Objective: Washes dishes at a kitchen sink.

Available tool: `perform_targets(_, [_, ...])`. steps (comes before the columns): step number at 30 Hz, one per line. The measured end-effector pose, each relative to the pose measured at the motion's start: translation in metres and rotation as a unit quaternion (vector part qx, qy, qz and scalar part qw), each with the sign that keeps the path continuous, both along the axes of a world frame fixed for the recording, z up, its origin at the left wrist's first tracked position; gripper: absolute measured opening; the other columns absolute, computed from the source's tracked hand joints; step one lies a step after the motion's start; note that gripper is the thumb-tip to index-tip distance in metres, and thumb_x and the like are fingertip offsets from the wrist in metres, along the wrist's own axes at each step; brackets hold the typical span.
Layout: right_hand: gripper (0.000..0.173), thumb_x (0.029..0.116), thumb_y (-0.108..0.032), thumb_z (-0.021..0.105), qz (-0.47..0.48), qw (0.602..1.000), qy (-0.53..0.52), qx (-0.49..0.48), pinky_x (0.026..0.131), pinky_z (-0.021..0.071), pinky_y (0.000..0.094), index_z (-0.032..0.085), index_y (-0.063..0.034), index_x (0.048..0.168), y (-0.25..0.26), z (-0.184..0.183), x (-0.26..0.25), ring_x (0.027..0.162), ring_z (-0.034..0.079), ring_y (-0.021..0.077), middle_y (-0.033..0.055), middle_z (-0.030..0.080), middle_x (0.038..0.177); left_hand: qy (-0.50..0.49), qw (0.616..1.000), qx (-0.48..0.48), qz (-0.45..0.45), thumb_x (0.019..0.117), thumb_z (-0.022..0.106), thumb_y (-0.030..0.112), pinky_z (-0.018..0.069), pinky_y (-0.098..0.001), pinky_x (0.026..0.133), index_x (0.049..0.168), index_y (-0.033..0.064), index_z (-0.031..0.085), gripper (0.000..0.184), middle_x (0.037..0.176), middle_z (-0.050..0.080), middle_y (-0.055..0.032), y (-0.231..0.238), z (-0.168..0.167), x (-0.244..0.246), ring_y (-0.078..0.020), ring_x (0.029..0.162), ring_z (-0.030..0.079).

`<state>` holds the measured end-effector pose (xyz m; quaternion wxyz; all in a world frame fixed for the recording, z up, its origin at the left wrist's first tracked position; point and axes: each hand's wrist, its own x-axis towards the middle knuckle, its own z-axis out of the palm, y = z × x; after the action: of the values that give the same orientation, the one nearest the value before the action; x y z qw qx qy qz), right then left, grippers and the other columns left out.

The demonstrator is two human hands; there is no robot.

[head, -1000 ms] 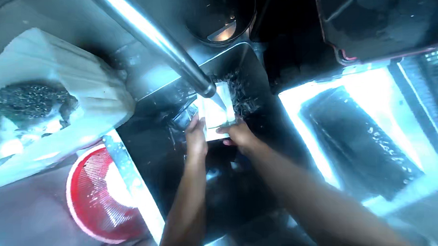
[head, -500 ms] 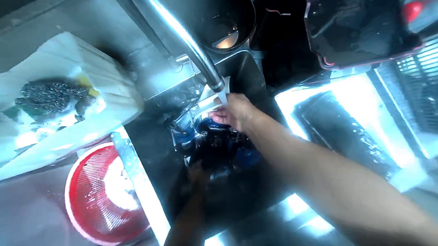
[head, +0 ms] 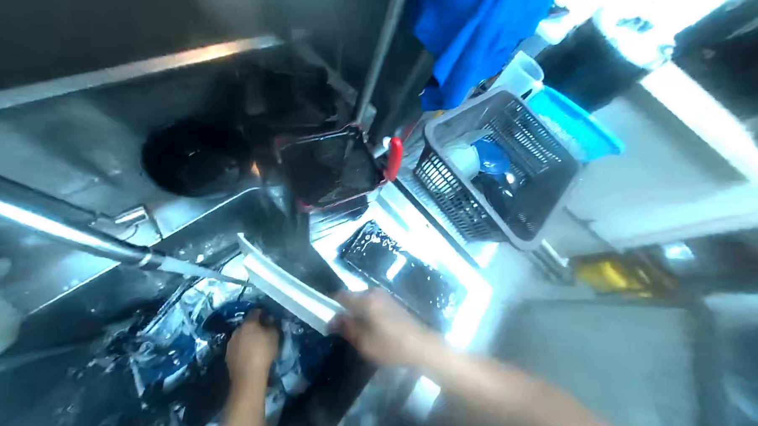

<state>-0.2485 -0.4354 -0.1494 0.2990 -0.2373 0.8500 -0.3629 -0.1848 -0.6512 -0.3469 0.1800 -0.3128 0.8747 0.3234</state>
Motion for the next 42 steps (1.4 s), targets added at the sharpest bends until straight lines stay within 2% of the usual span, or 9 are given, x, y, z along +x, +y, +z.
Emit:
perform_targets(6, [0.019, 0.0933, -0.009, 0.063, -0.106, 0.986, 0.031, -0.128, 0.071, 0.0578, 0.0229, 0.072, -0.0061, 0.110, 0.183, 0.074, -0.012, 0.077, 0.065, 0.0017, -0.0024, 0.071, 0.089, 0.177, 0.958, 0.070, 0.214, 0.1036, 0.059, 0.018, 0.0524, -0.0633, 0.092, 0.125, -0.0058, 0.066, 0.033, 0.116, 0.068, -0.0303, 0.002, 0.033, -0.042, -0.0418, 0.104, 0.068])
perform_targets(9, [0.022, 0.0867, -0.008, 0.067, -0.244, 0.944, 0.051, -0.215, 0.066, 0.0593, 0.0236, 0.076, -0.0153, 0.105, 0.272, 0.082, -0.029, 0.074, 0.067, 0.0035, -0.0049, 0.073, 0.088, 0.229, 0.849, 0.241, 0.411, 0.1064, 0.054, 0.014, 0.0593, -0.0418, 0.072, 0.142, 0.0003, 0.051, 0.038, 0.121, 0.062, -0.0217, 0.024, 0.046, -0.042, -0.0248, 0.087, 0.067])
perform_targets(14, [0.024, 0.1038, -0.009, 0.050, -0.595, 0.731, -0.063, -0.329, 0.063, 0.0628, 0.0348, 0.052, -0.0062, 0.128, 0.308, 0.078, -0.085, 0.071, 0.070, 0.0162, 0.0066, 0.067, 0.092, 0.309, 0.651, 0.394, 0.571, 0.1108, 0.041, 0.019, 0.0590, -0.0384, 0.080, 0.149, 0.0045, 0.034, 0.041, 0.123, 0.056, -0.0181, 0.072, 0.065, -0.029, -0.0234, 0.096, 0.066])
perform_targets(20, [0.045, 0.1098, -0.038, 0.031, -0.603, 0.571, -0.288, -0.477, 0.092, 0.0601, 0.0391, 0.038, -0.0095, 0.145, 0.279, 0.055, -0.128, 0.109, 0.068, 0.0222, 0.0130, 0.061, 0.127, 0.359, 0.568, 0.420, 0.609, 0.1101, 0.044, 0.019, 0.0583, -0.0428, 0.086, 0.149, 0.0083, 0.038, 0.041, 0.124, 0.062, -0.0171, 0.078, 0.095, -0.005, -0.0261, 0.102, 0.067])
perform_targets(24, [0.039, 0.1100, -0.017, 0.038, -0.504, 0.786, -0.115, -0.340, 0.086, 0.0540, 0.0275, 0.035, -0.0031, 0.146, 0.204, 0.081, -0.076, 0.103, 0.063, 0.0105, 0.0081, 0.057, 0.126, 0.358, 0.575, 0.442, 0.588, 0.1107, 0.044, 0.023, 0.0585, -0.0413, 0.083, 0.150, 0.0114, 0.035, 0.042, 0.117, 0.064, -0.0138, 0.058, 0.098, 0.009, -0.0227, 0.094, 0.068])
perform_targets(27, [0.069, 0.0977, -0.022, 0.063, -0.179, 0.937, 0.143, -0.266, 0.115, 0.0424, 0.0304, 0.035, 0.0097, 0.153, 0.151, 0.053, -0.036, 0.143, 0.046, 0.0173, 0.0227, 0.040, 0.158, 0.332, 0.608, 0.456, 0.559, 0.1100, 0.046, 0.027, 0.0553, -0.0414, 0.090, 0.154, 0.0178, 0.035, 0.047, 0.132, 0.061, -0.0112, 0.041, 0.102, 0.018, -0.0222, 0.108, 0.065])
perform_targets(33, [0.063, 0.0930, -0.024, 0.067, 0.324, 0.888, 0.308, 0.106, 0.116, 0.0140, 0.0773, 0.050, -0.0200, 0.154, -0.043, -0.050, -0.011, 0.155, 0.020, 0.0413, 0.0099, 0.033, 0.166, 0.309, 0.667, 0.473, 0.487, 0.1077, 0.053, 0.028, 0.0596, -0.0400, 0.082, 0.132, 0.0028, 0.059, 0.035, 0.111, 0.071, -0.0138, -0.016, 0.078, 0.024, -0.0214, 0.094, 0.070])
perform_targets(37, [0.036, 0.1023, -0.018, 0.056, 0.249, 0.949, 0.129, 0.144, 0.101, 0.0515, 0.0588, 0.065, -0.0160, 0.138, -0.136, -0.105, -0.029, 0.117, 0.067, 0.0308, 0.0116, 0.071, 0.125, 0.256, 0.714, 0.473, 0.449, 0.1085, 0.035, 0.056, 0.0564, -0.0413, 0.092, 0.140, 0.0120, 0.057, 0.059, 0.124, 0.068, -0.0076, -0.048, 0.060, 0.073, -0.0208, 0.105, 0.068])
perform_targets(42, [0.034, 0.1045, -0.022, 0.055, -0.189, 0.930, -0.316, 0.017, 0.071, 0.0592, 0.0464, 0.053, -0.0040, 0.134, -0.208, -0.110, -0.052, 0.086, 0.067, 0.0276, 0.0172, 0.064, 0.110, -0.042, 0.884, 0.157, 0.437, 0.1013, 0.061, 0.047, 0.0475, -0.0649, 0.101, 0.135, 0.0059, 0.064, 0.053, 0.128, 0.066, -0.0252, -0.095, -0.050, 0.137, -0.0433, 0.119, 0.063])
